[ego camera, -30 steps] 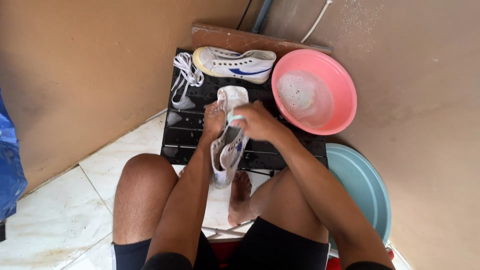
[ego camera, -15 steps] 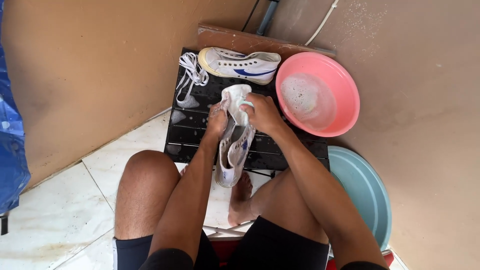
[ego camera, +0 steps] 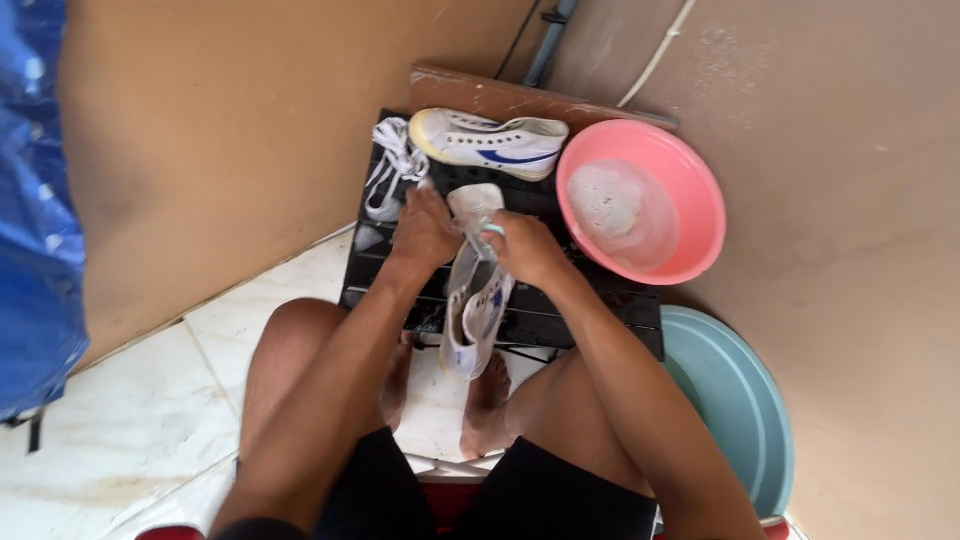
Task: The person scrubs a white sneaker with a light blue brush, repeatedly dipping the brush into a pink basin of soapy water. The person cleans the upper, sides, and sole of the shoe while seated on a low stool.
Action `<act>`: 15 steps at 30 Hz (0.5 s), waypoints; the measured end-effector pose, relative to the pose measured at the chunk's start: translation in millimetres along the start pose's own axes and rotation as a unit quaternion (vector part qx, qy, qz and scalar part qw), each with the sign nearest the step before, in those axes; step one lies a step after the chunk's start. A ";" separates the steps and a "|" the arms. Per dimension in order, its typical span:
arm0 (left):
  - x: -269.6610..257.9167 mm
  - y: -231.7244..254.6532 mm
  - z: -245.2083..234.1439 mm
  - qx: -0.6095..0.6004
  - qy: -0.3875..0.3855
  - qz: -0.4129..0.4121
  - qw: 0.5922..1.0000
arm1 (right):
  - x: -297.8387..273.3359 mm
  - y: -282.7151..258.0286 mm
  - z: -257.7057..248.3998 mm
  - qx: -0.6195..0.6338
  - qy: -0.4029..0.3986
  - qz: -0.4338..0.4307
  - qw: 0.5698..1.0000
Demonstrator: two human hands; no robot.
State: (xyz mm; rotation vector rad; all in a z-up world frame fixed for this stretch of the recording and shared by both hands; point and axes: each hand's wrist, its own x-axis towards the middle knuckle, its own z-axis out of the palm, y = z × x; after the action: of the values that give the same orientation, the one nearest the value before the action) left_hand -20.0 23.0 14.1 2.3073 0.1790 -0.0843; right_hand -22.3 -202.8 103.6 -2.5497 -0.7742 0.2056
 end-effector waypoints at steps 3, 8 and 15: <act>-85.1 70.4 -60.7 0.163 -0.153 -0.019 0.975 | -7.9 2.5 -5.5 0.006 -0.030 0.025 0.999; -126.7 61.6 -4.8 0.099 -0.224 -0.081 0.966 | -8.2 4.1 -25.2 0.107 -0.052 -0.020 0.993; -141.9 86.7 -48.6 0.173 -0.192 0.062 0.964 | -36.1 -31.8 -50.1 0.054 -0.059 0.015 0.997</act>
State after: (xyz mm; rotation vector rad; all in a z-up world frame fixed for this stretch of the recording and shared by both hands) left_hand -146.4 -13.7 126.8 2.5866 -0.1940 -0.5330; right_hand -54.3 -219.1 163.1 -2.4651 -0.7474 0.4010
